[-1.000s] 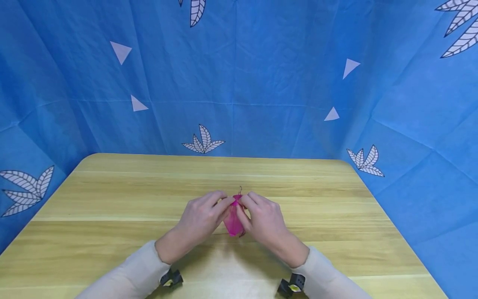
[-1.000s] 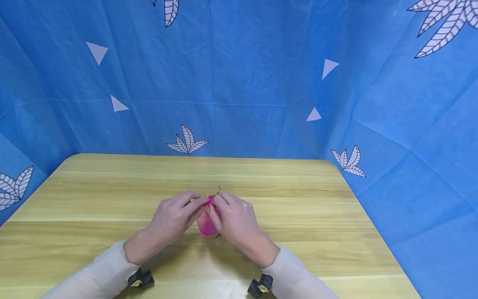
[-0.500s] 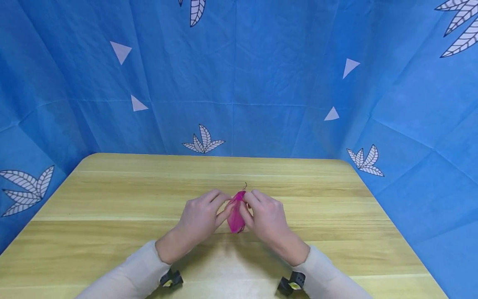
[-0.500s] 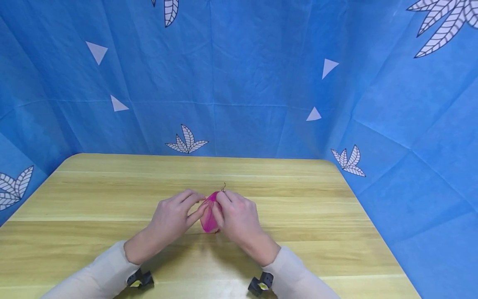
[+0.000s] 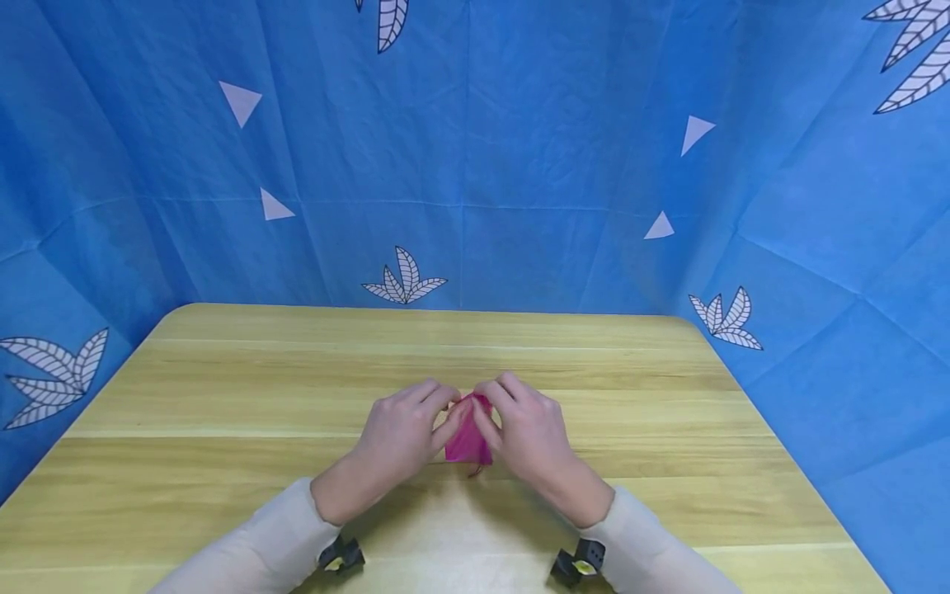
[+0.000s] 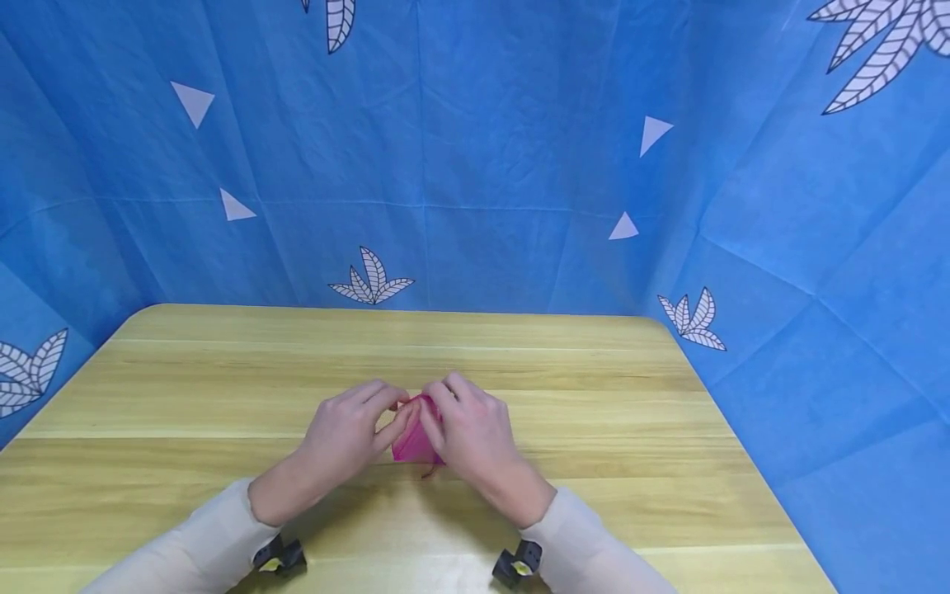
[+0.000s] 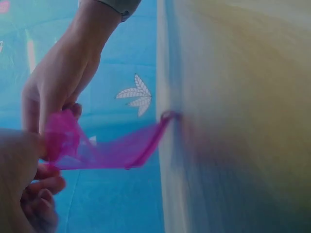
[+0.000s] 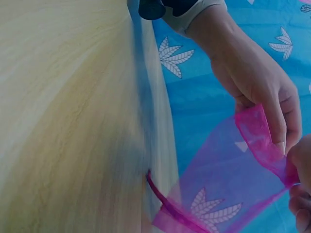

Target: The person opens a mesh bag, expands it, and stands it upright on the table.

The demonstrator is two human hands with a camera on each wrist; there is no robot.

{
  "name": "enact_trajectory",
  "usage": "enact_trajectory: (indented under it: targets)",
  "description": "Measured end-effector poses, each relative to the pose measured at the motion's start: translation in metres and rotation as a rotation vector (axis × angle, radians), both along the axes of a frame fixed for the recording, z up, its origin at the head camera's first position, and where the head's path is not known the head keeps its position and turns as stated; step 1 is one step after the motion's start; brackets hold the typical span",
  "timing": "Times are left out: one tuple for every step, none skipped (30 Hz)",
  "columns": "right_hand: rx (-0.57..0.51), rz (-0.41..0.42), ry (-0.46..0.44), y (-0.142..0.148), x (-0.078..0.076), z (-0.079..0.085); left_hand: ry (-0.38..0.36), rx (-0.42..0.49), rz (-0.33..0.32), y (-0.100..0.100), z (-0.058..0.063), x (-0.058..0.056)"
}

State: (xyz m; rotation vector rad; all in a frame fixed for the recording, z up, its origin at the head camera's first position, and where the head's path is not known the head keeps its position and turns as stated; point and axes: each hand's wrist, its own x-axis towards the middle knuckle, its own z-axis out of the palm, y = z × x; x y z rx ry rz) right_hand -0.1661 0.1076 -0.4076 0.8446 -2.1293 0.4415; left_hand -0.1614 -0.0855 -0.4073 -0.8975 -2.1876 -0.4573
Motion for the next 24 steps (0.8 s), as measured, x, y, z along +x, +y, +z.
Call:
enact_trajectory:
  targets:
    - [-0.010,-0.001,0.008,0.0001,0.0000,0.0004,-0.030,0.005,0.002,0.0004,0.0001,0.0003]
    - [-0.022,-0.002,0.014,0.0003,-0.0001,0.0009,-0.065,0.008,0.005,0.0005,-0.0001,0.0004]
    - [-0.032,-0.005,0.017,0.0005,-0.0001,0.0015,-0.102,0.008,0.008,0.0007,-0.0005,0.0006]
    - [-0.045,-0.004,0.023,0.0007,-0.0001,0.0021,-0.139,0.005,0.013,0.0008,-0.0001,0.0012]
    - [-0.056,-0.005,0.022,0.0008,-0.0001,0.0027,-0.173,-0.002,0.018,0.0008,0.0001,0.0014]
    - [-0.066,-0.005,0.028,0.0009,0.0000,0.0034,-0.200,-0.010,0.027,0.0008,0.0004,0.0017]
    - [-0.073,-0.006,0.031,0.0011,-0.0001,0.0041,-0.223,-0.018,0.037,0.0008,0.0008,0.0018]
    - [-0.081,-0.007,0.034,0.0012,-0.0001,0.0047,-0.240,-0.025,0.048,0.0007,0.0012,0.0017]
    - [-0.085,-0.008,0.033,0.0012,0.0001,0.0053,-0.249,-0.030,0.060,0.0006,0.0017,0.0015]
    - [-0.086,-0.009,0.034,0.0013,0.0001,0.0056,-0.252,-0.030,0.069,0.0003,0.0023,0.0011]
    - [-0.086,-0.012,0.034,0.0012,0.0002,0.0061,-0.249,-0.031,0.083,-0.0001,0.0023,0.0002]
    - [-0.084,-0.014,0.039,0.0013,0.0000,0.0062,-0.244,-0.029,0.097,-0.0006,0.0026,-0.0005]
    - [-0.083,-0.019,0.040,0.0014,-0.0001,0.0062,-0.240,-0.025,0.109,-0.0011,0.0027,-0.0014]
    - [-0.082,-0.025,0.040,0.0015,-0.0003,0.0060,-0.234,-0.022,0.122,-0.0018,0.0027,-0.0023]
    - [-0.083,-0.032,0.040,0.0017,-0.0004,0.0059,-0.227,-0.019,0.135,-0.0024,0.0027,-0.0030]
    - [-0.084,-0.040,0.045,0.0019,-0.0007,0.0056,-0.223,-0.018,0.146,-0.0031,0.0027,-0.0037]
    - [-0.085,-0.046,0.049,0.0020,-0.0010,0.0054,-0.218,-0.019,0.159,-0.0037,0.0026,-0.0043]
    - [-0.086,-0.053,0.052,0.0022,-0.0014,0.0049,-0.214,-0.021,0.166,-0.0042,0.0029,-0.0045]
    - [-0.085,-0.063,0.048,0.0022,-0.0014,0.0048,-0.208,-0.024,0.172,-0.0047,0.0029,-0.0049]
    - [-0.082,-0.071,0.041,0.0023,-0.0012,0.0046,-0.199,-0.026,0.175,-0.0050,0.0030,-0.0052]
    - [-0.074,-0.081,0.033,0.0023,-0.0009,0.0046,-0.190,-0.025,0.174,-0.0053,0.0032,-0.0054]
    - [-0.062,-0.089,0.022,0.0023,-0.0006,0.0044,-0.177,-0.026,0.170,-0.0055,0.0031,-0.0055]
    - [-0.045,-0.098,0.007,0.0024,-0.0003,0.0043,-0.163,-0.028,0.164,-0.0057,0.0029,-0.0056]
    - [-0.025,-0.109,-0.008,0.0025,0.0000,0.0041,-0.144,-0.031,0.156,-0.0058,0.0028,-0.0055]
